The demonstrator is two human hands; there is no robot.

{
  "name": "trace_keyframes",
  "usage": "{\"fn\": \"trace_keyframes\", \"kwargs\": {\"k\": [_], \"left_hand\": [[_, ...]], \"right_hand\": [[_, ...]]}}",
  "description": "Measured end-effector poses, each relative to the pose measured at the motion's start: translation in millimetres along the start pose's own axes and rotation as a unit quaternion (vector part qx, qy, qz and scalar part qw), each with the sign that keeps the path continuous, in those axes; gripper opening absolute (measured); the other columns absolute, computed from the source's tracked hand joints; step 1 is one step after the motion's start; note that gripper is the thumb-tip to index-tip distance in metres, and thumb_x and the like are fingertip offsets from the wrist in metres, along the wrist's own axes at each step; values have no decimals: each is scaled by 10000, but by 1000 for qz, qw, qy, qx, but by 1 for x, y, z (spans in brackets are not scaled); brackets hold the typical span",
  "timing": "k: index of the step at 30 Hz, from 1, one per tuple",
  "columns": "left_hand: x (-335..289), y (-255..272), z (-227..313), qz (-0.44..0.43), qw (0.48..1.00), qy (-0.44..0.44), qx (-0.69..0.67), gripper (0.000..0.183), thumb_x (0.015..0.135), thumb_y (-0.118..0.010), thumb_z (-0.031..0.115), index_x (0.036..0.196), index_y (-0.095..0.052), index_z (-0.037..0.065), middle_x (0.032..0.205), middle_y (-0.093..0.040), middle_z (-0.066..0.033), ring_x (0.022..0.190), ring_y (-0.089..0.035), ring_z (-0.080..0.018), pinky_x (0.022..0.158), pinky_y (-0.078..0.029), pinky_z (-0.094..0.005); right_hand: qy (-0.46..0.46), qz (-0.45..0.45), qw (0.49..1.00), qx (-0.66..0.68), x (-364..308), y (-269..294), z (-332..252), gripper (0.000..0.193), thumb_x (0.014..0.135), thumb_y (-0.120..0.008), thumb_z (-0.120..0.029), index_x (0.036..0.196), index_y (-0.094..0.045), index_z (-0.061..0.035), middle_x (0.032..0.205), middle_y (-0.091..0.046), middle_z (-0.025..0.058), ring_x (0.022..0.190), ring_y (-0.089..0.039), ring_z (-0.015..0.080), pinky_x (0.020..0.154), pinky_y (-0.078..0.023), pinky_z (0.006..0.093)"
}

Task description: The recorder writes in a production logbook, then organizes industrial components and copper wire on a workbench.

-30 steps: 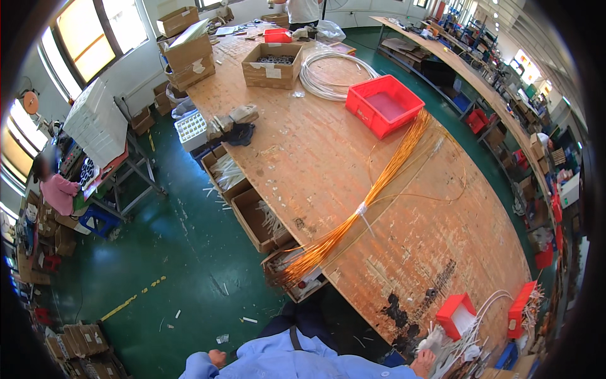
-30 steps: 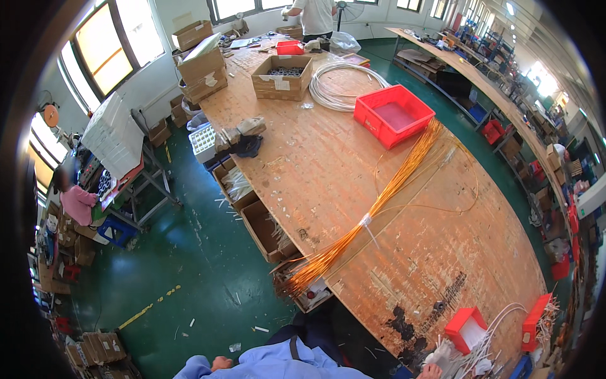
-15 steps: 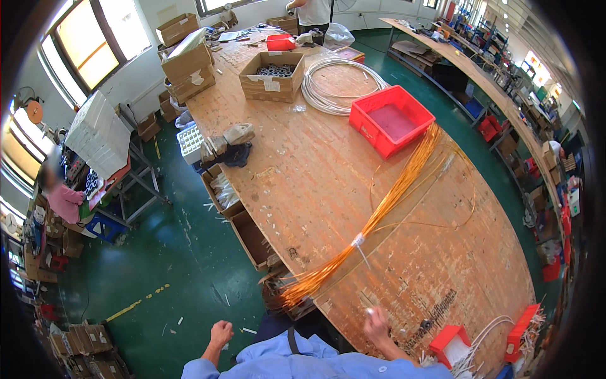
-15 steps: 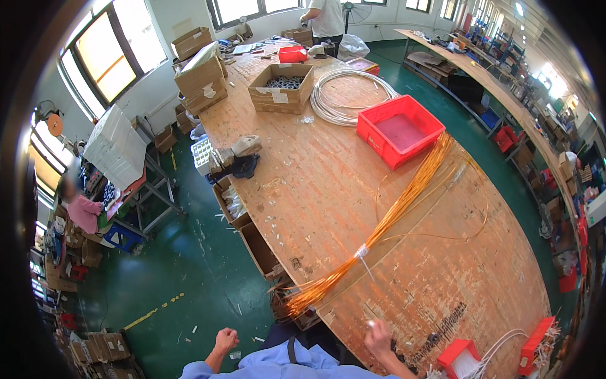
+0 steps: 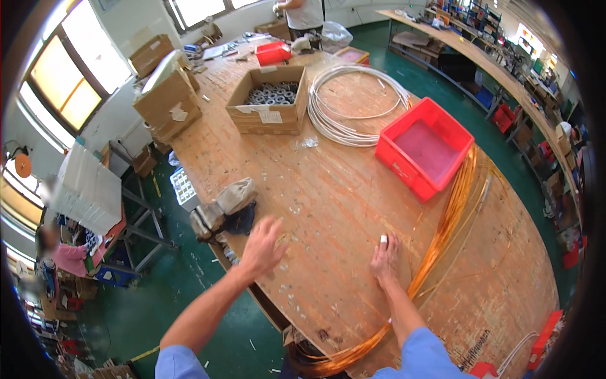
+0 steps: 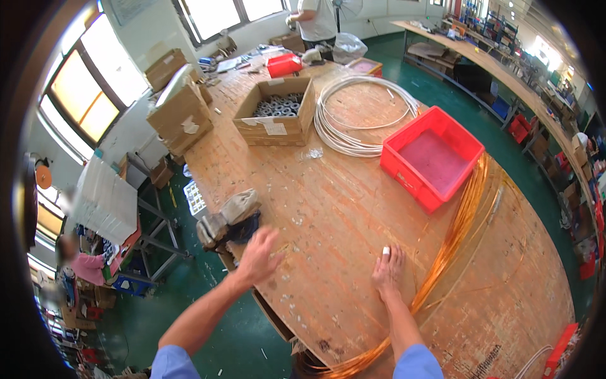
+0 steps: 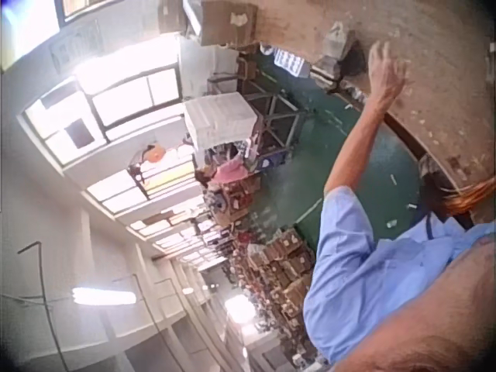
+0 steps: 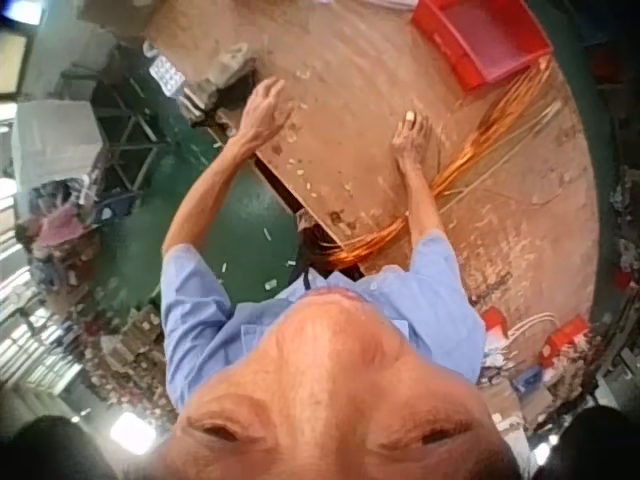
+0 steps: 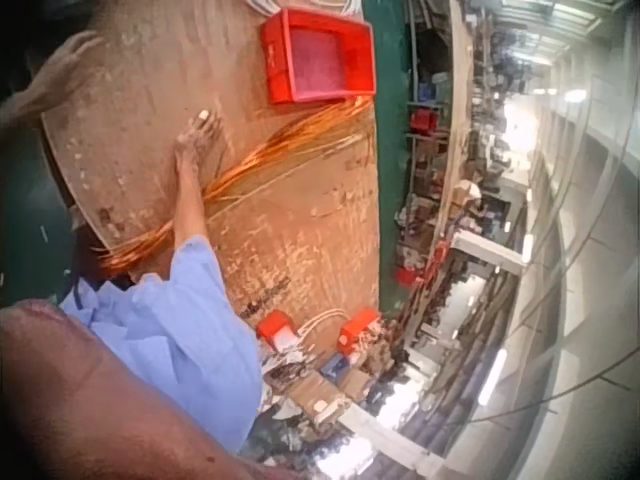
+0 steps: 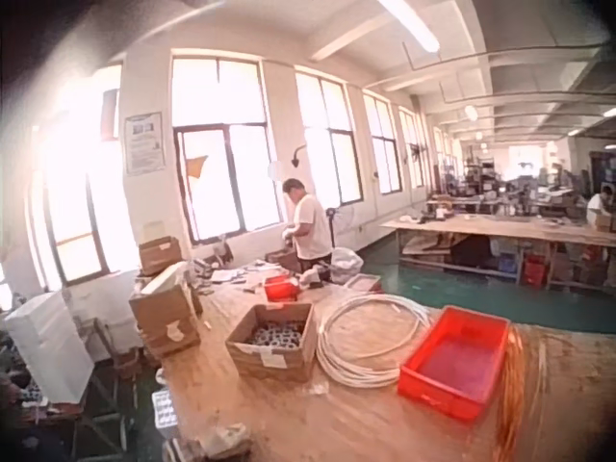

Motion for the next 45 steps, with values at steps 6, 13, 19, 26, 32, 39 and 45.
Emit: {"fn": "trace_keyframes", "kwargs": {"k": [6,13,19,26,32,39,45], "left_hand": [[281,-23,-129,110,969,-5,220,789,873,-770,336,1479,-456,-61,1506,-489,-276,1435,-439,-424,1206,-339,-510],[438,-43,-176,103,961,61,250,594,945,-698,434,1304,-614,-32,1319,-653,-210,1286,-569,-366,1124,-387,-513],[451,-41,-183,92,964,106,224,482,990,-599,493,998,-769,42,1055,-764,-136,1074,-667,-323,970,-453,-499],[413,-43,-183,125,964,101,211,434,992,-578,436,924,-775,55,1039,-762,-133,1035,-661,-316,962,-432,-460],[348,-47,-147,168,967,58,181,331,953,-659,349,829,-737,53,932,-733,-119,971,-646,-304,955,-414,-448],[252,-55,-64,197,975,3,101,271,906,-702,292,775,-699,55,839,-681,-107,892,-611,-307,933,-406,-465],[161,-56,1,185,982,-26,30,239,853,-760,201,721,-618,61,769,-586,-79,856,-567,-292,957,-401,-460]], "right_hand": [[-30,-47,998,42,17,-10,-17,556,925,-601,-207,1402,-523,68,1483,-460,244,1445,-392,425,1240,-268,574],[-51,-101,993,35,22,-8,-8,607,902,-609,-216,1433,-507,61,1502,-442,227,1462,-371,418,1249,-254,572],[-55,-109,992,45,24,-9,-9,634,901,-593,-185,1475,-455,46,1522,-413,227,1476,-352,419,1258,-237,574],[-51,-105,992,48,26,-8,-10,630,905,-592,-195,1465,-459,61,1521,-410,233,1480,-342,418,1258,-232,576],[-45,-98,993,41,23,-9,-10,624,905,-594,-199,1456,-469,66,1518,-409,234,1475,-345,421,1251,-236,584],[-35,-79,996,30,23,-6,-14,576,929,-581,-178,1441,-479,67,1511,-418,248,1466,-355,437,1236,-259,576],[-27,-47,998,26,18,-13,-19,544,922,-597,-185,1401,-517,60,1487,-460,236,1458,-385,421,1239,-261,571]]}}
Point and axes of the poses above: each hand's wrist, its own x-axis towards the middle knuckle, its own y-axis out of the back of the hand, z = x × y, the point moved 2 cm from there along x, towards the middle knuckle
